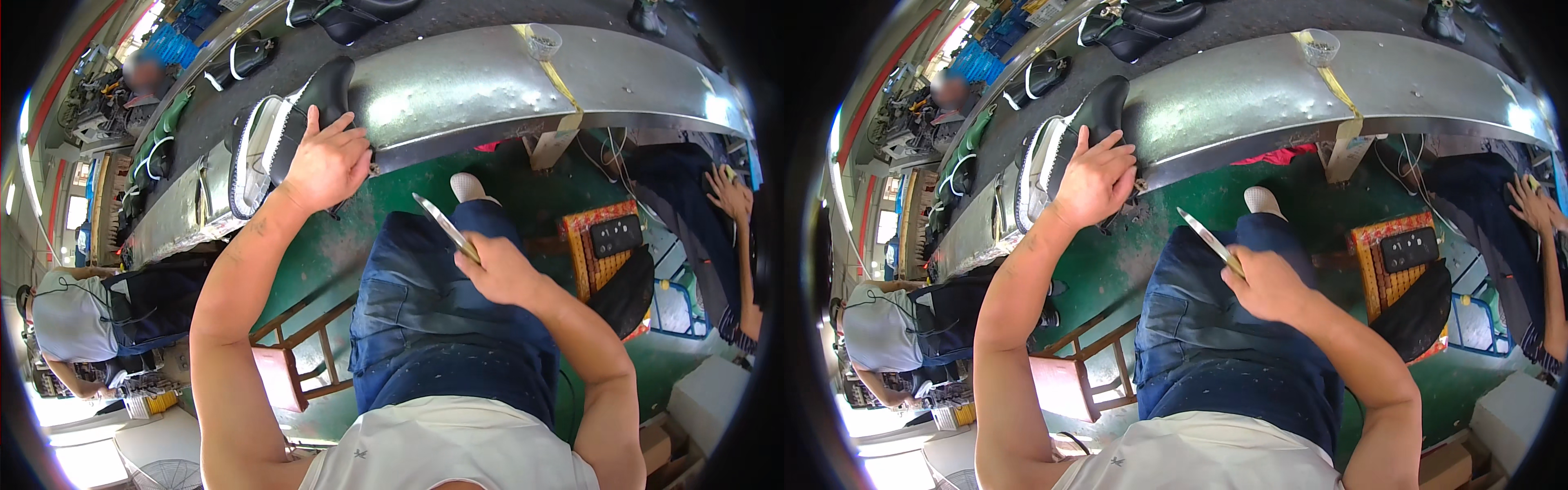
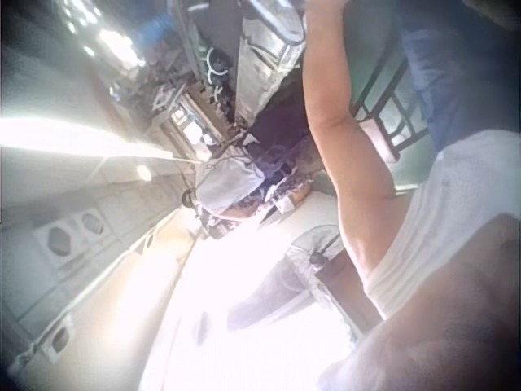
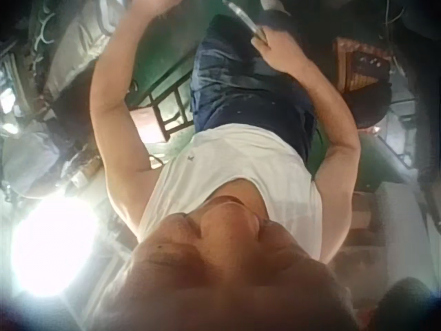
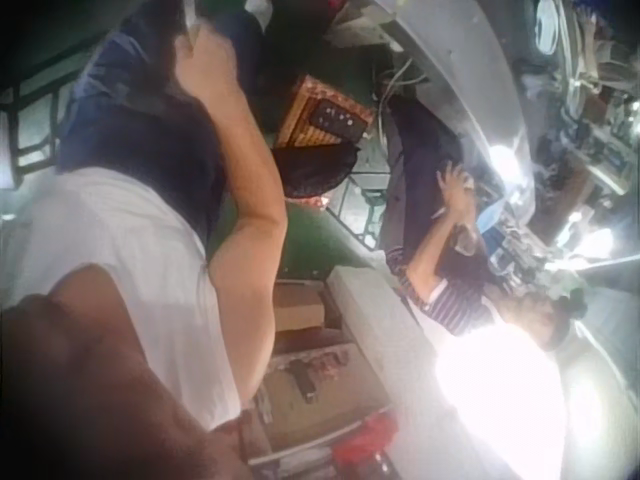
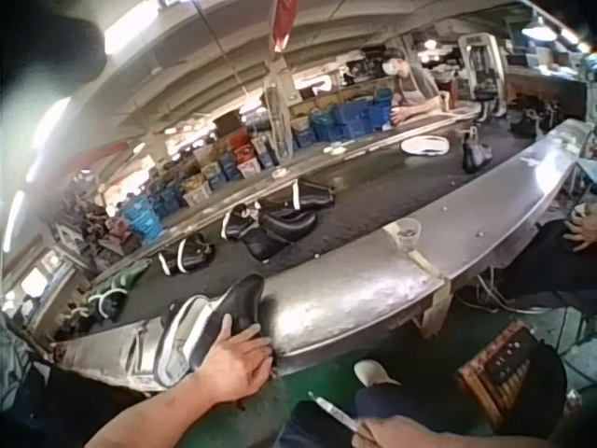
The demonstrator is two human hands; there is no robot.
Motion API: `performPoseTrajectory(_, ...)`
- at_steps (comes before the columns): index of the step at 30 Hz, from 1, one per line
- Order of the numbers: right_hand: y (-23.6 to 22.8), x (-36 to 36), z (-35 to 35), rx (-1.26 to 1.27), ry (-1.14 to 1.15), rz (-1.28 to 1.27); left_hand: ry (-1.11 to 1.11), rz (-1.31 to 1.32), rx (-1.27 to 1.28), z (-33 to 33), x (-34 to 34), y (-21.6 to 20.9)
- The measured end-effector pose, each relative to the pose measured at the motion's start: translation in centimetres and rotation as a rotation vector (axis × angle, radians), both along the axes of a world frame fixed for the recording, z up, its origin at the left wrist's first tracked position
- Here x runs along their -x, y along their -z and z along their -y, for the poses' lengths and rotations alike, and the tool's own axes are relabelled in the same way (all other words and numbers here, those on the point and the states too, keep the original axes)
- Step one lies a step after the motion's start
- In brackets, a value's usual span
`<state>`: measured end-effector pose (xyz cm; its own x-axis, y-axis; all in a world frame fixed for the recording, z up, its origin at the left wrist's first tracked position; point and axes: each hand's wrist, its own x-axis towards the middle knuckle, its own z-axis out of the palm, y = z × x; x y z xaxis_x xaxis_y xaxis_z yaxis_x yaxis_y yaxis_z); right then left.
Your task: Trim and prepare the edges and soles of shoe components using manual tools during assembly.
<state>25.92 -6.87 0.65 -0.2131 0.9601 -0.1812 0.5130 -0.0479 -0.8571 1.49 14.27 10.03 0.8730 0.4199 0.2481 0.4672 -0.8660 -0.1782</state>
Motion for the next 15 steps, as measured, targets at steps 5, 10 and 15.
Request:
performPoseTrajectory(5,-1.6,1.6,-3.2,-0.248,0.022,0.125,-0.142,0.258,0.136,-1.4,0.7,0.7)
performPoseTrajectory(10,-2.5,2.8,-4.6,-0.300,-0.012,0.301,-0.056,0.167,0.251,0.4,1.3,-0.9)
performPoseTrajectory(15,-1.5,3.2,-4.5,-0.333,0.025,0.402,0.060,0.153,0.047,1.0,1.8,1.4)
